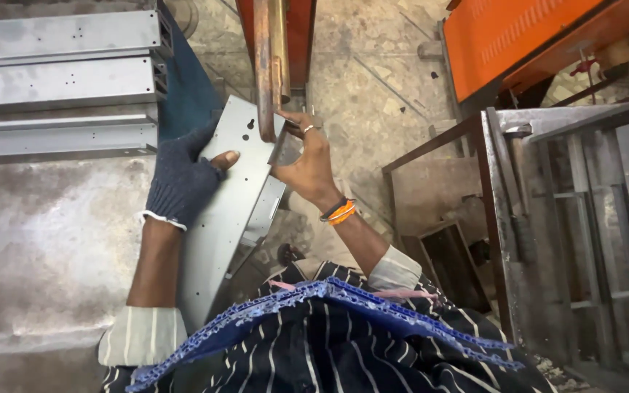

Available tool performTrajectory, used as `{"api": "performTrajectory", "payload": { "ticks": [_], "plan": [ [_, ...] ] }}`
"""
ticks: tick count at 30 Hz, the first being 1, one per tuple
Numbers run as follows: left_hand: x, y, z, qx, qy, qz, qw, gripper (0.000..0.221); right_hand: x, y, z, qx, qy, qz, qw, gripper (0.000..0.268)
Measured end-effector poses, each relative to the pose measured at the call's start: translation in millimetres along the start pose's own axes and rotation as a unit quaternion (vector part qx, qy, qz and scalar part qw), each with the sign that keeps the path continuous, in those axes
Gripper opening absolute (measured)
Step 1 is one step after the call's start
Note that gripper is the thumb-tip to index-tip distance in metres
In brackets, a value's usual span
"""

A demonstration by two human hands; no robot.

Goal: Assembling and finishing metal components using a hammer, a file, and a spot welder on a production floor.

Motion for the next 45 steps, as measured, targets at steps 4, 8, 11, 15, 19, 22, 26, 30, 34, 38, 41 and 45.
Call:
{"api": "performTrajectory", "payload": {
  "ticks": [4,8,11,15,19,22,26,30,34,38,41,45],
  "plan": [
    [0,3,-4,0.04,-0.019,0.01,0.999,0.052,1,2,3,0.009,-0.016,-0.014,1.0,0.078],
    [0,2,-1,0.031,-0.012,0.006,0.999,0.053,2,2,10,0.011,0.005,0.001,1.0,0.079],
    [0,2,-3,0.042,-0.026,0.004,0.999,0.054,2,2,10,0.011,0.002,-0.001,1.0,0.079],
    [0,2,-6,0.026,-0.008,0.002,1.0,0.055,0,-1,2,0.013,0.018,-0.004,1.0,0.077],
    [1,3,-11,0.029,-0.028,-0.001,0.999,0.054,0,0,11,0.008,0.017,-0.004,1.0,0.078],
    [1,2,-7,0.044,0.008,0.005,0.999,0.054,-2,-2,12,-0.01,0.004,-0.005,1.0,0.076],
    [1,3,-14,0.051,0.022,-0.003,0.998,0.049,-3,-2,12,-0.01,0.012,-0.016,1.0,0.077],
    [-2,-1,-7,0.055,0.005,-0.014,0.998,0.047,-5,-4,13,0.003,0.017,-0.02,1.0,0.076],
    [0,0,-7,0.012,0.014,-0.026,0.999,0.047,-4,-4,16,-0.014,0.03,-0.009,0.999,0.077],
    [0,1,-11,0.054,-0.006,0.002,0.998,0.048,-4,-5,16,-0.016,0.013,-0.013,1.0,0.078],
    [0,0,-7,0.05,-0.005,0.001,0.999,0.048,-5,-10,7,-0.037,0.022,-0.004,0.999,0.077],
    [-1,0,-8,0.069,-0.047,-0.008,0.996,0.051,-3,-2,13,0.003,0.014,-0.012,1.0,0.076]
  ]
}}
Point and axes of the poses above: each hand's wrist, its own y-axis towards the middle knuckle, its own x-axis out of the back of the hand, z = x × y, the point moved 1 cm from there along y, towards the middle knuckle, and after that the axes turned 1 degree about -z, right-handed, at the moved point
